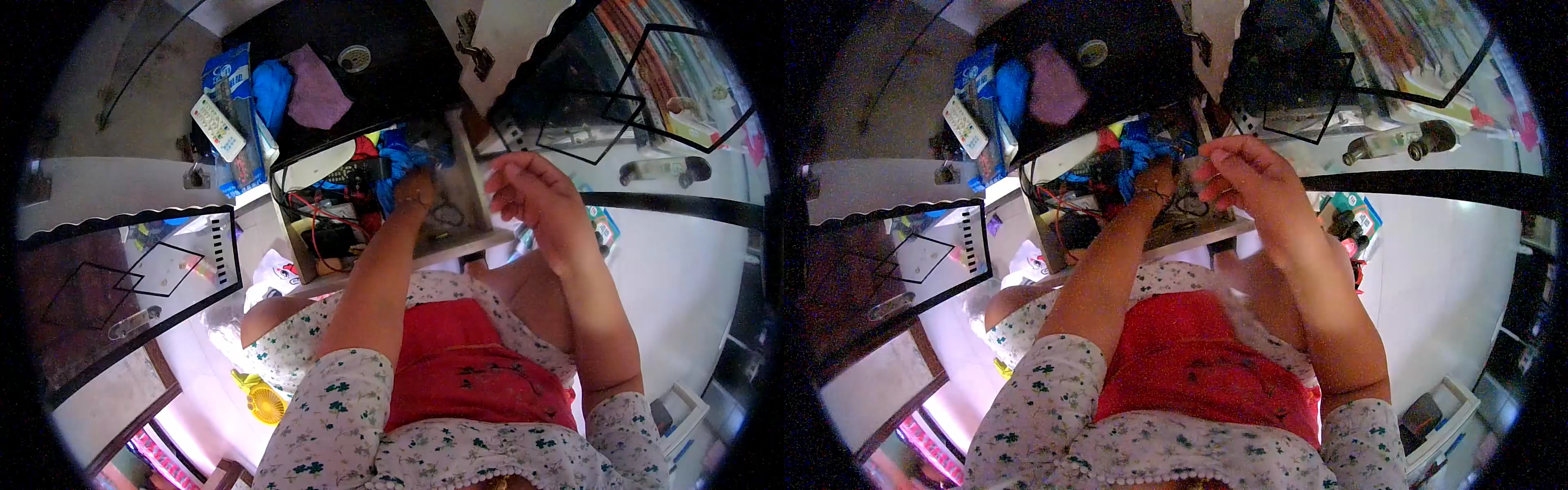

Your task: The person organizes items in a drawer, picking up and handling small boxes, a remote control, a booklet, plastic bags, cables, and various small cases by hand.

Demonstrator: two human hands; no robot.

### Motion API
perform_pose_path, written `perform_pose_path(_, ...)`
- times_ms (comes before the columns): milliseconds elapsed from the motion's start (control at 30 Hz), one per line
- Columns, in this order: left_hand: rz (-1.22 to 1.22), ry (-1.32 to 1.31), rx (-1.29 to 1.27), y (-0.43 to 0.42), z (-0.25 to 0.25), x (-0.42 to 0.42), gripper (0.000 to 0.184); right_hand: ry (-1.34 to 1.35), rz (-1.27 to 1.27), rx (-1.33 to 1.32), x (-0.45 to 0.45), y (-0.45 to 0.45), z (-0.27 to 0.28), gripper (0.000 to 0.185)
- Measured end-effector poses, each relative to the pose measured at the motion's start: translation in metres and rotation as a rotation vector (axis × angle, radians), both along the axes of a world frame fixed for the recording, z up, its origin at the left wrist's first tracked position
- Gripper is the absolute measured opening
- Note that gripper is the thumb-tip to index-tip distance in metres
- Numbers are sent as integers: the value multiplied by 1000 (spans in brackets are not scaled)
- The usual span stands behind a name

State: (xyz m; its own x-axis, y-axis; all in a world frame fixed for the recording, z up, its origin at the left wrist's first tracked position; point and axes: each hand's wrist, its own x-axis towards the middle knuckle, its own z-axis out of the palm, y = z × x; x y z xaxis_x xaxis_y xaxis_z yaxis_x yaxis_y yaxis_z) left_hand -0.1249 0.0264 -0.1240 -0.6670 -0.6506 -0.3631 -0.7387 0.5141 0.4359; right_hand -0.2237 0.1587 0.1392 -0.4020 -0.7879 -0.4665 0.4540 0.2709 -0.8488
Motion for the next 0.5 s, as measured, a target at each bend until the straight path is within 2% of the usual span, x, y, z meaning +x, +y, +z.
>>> perform_pose_path(67, -10, -34, 10, -2, 13, 0, 31, 0, 11, -27, 1, 0, -1, 19)
perform_pose_path(167, -56, 34, -19, -7, -21, 10, 30, -9, 12, -20, 2, -1, -1, 20)
perform_pose_path(200, -61, 30, -24, -12, -16, 13, 30, -12, 7, -25, 2, 1, -2, 20)
perform_pose_path(267, -379, 18, -75, -23, -5, 19, 32, 10, 14, -15, 1, -1, -5, 21)
perform_pose_path(300, -377, 9, -91, -27, 10, 24, 32, 4, 16, -32, 2, -1, -4, 21)
perform_pose_path(367, 18, 180, 580, -31, 46, 26, 32, -10, 27, -32, 0, -3, -6, 22)
perform_pose_path(400, 94, 270, 730, -35, 73, 34, 27, -15, 34, -53, 3, -3, -3, 22)
perform_pose_path(433, 92, 271, 727, -36, 89, 35, 27, 8, 18, -44, 3, -3, -3, 22)
perform_pose_path(500, 147, 428, 957, -37, 125, 43, 18, 29, 8, -63, 6, -2, -5, 22)
